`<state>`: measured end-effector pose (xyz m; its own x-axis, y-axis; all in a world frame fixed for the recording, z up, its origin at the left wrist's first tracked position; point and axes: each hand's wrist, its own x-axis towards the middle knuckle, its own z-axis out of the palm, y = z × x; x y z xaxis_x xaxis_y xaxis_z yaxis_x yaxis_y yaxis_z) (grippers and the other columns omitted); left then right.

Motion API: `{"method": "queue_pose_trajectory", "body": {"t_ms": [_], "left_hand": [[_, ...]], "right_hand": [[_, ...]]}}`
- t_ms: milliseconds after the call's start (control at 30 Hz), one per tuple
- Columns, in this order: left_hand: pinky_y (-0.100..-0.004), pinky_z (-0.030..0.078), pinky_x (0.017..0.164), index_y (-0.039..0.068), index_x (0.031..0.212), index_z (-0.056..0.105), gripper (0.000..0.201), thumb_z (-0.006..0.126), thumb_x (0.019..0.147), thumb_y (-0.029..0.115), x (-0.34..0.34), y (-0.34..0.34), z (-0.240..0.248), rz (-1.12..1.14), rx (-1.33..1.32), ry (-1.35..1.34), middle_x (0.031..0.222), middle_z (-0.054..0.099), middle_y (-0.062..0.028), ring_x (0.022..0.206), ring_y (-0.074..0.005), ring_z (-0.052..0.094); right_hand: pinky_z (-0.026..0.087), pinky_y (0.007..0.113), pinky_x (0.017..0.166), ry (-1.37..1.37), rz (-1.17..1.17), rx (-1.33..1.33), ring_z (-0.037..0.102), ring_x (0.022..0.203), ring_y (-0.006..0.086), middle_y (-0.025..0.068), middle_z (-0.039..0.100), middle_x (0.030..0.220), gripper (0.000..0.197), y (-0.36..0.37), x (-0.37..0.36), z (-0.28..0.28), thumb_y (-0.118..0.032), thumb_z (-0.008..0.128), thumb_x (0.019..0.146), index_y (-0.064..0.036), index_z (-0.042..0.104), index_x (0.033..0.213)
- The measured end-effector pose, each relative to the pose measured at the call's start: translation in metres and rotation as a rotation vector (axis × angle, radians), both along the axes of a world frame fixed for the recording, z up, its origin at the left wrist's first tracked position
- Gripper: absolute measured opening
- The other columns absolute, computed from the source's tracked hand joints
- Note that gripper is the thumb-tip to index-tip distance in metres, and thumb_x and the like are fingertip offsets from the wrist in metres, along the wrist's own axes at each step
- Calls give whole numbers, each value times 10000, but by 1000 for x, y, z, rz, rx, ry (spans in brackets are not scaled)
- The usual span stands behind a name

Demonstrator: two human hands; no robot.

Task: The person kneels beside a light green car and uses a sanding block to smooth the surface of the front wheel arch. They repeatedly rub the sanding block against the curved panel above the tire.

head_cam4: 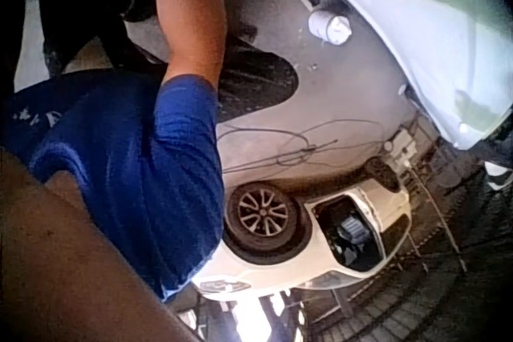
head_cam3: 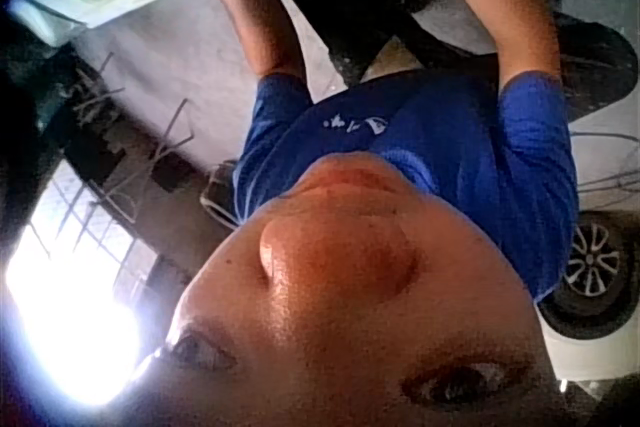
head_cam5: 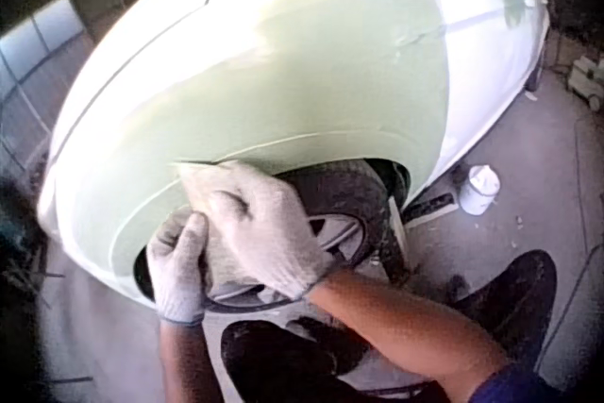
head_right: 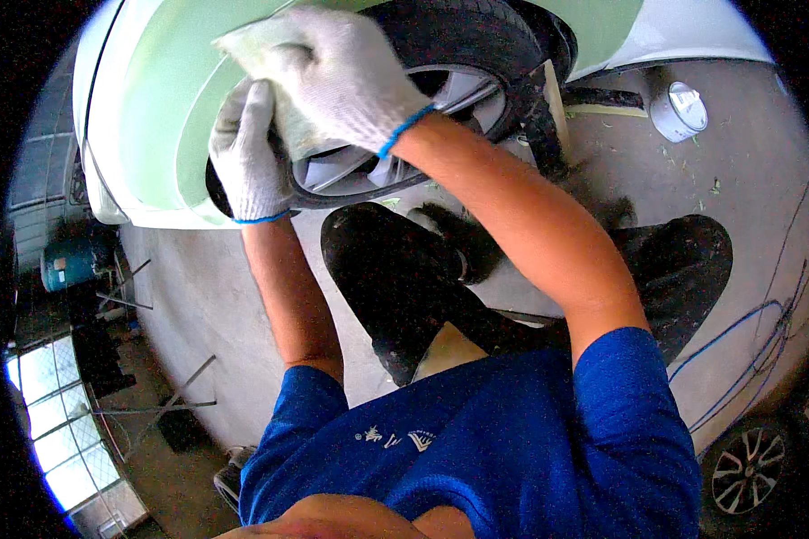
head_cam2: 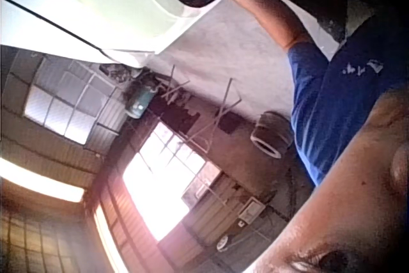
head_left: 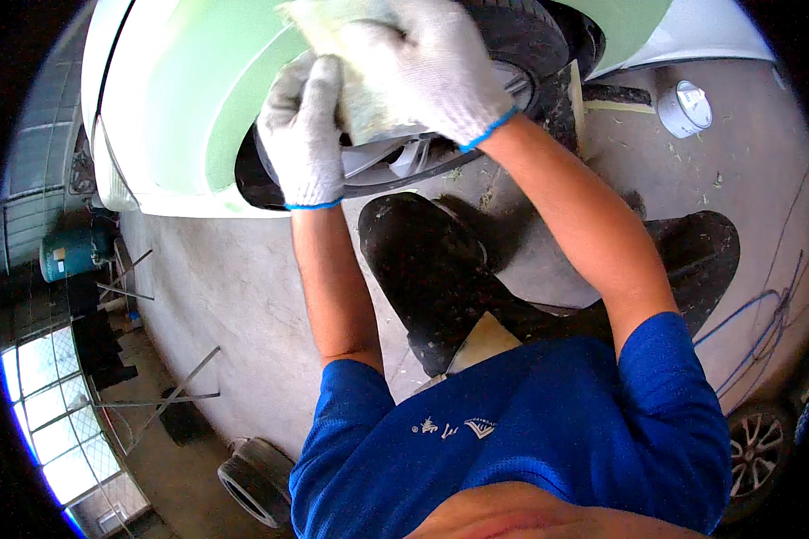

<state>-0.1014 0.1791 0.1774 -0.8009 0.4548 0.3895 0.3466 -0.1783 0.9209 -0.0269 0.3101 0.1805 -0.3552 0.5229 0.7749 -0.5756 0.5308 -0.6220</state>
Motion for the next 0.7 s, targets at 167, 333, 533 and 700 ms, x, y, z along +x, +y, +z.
{"method": "queue_pose_trajectory", "body": {"t_ms": [167, 333, 533, 700], "left_hand": [[-269, 519, 735, -66, 1104, 663, 256, 667, 924, 115, -10, -48, -14, 243, 77, -28, 932, 678, -104, 825, -141, 614], [-489, 490, 996, -82, 1362, 505, 568, 669, 929, 246, -17, -56, 7, 842, -336, 953, 1356, 522, -315, 1223, -359, 555], [-652, 75, 1171, -38, 1506, 330, 994, 650, 826, 612, 9, 69, -10, 532, -497, 1293, 1573, 232, -321, 1467, -522, 153], [-610, 208, 1150, 158, 1525, 379, 788, 647, 870, 505, 36, 145, -36, 206, -654, 1583, 1592, 296, -185, 1460, -420, 261]], "right_hand": [[550, 397, 745, -224, 246, 122, 697, 861, 333, 197, 701, 1007, 230, -31, -10, 10, -190, 605, 942, -52, 700, 1099], [556, 429, 753, -390, 363, 9, 715, 862, 338, 172, 724, 951, 280, -14, 36, -15, -292, 623, 936, -100, 705, 1123], [504, 296, 871, -679, 91, -341, 630, 955, 143, 66, 708, 1054, 238, 34, 134, -95, -115, 616, 938, -21, 682, 1146], [505, 310, 871, -717, -209, -245, 651, 941, 164, 130, 722, 1032, 241, 59, 189, -140, -94, 626, 918, -7, 681, 1136]]}}
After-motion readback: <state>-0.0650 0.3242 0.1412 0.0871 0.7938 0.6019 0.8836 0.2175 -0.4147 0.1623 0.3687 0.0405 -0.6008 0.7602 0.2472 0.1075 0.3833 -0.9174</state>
